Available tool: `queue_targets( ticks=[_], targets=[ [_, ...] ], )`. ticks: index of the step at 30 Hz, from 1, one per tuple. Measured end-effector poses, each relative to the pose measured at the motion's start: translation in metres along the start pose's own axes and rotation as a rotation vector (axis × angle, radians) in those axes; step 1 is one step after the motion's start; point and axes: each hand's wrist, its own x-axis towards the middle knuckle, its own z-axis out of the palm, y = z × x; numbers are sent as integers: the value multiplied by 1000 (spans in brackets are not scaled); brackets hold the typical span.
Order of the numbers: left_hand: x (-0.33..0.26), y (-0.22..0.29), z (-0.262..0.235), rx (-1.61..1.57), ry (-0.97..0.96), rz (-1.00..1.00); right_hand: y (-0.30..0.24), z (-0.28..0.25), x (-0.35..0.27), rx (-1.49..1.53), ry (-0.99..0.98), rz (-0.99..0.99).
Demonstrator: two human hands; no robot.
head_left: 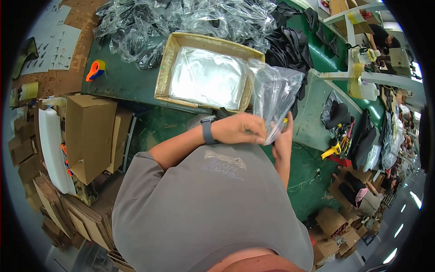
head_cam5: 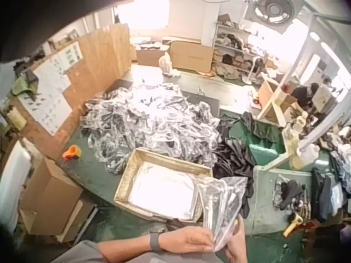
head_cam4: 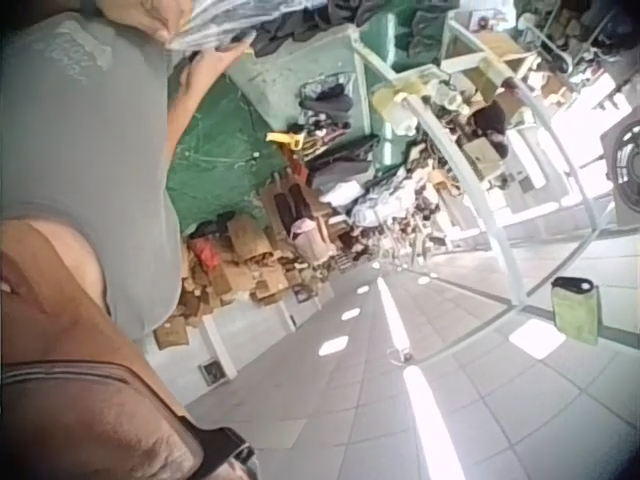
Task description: Packing bicycle seats into individual plastic bags and arranging them in a container.
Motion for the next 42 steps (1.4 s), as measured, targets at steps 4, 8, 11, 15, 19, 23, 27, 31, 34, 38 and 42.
queue_targets(
  ticks=[4,8,11,15,19,23,27,31,34,38,42],
  targets=[
    [-7,-30,-21,-682,-53,-609,-28,8,42,400,-151,133],
    [30,-52,-28,-718,389,-882,-29,43,69,-134,-246,-241],
    [59,-67,-59,-825,704,-873,-65,67,80,-466,-580,-741],
    [49,-107,-195,-927,1035,-640,-63,51,109,-359,-679,-557],
    [13,-137,-359,-986,1104,-113,14,-9,161,-629,-231,-290],
    [68,-136,-311,-457,1206,-309,152,-106,209,-1042,189,-88],
    [96,-206,-164,25,745,-787,212,-142,237,-328,426,246],
    [43,-293,-62,236,293,-914,177,-122,250,-61,252,388],
    [33,-312,-24,616,66,-995,146,-104,237,60,162,507],
    [-12,-343,-13,823,-19,-898,77,-110,207,-162,-75,73],
    [-38,-356,-10,789,61,-901,-41,-159,137,-282,-238,-75]
  ],
)
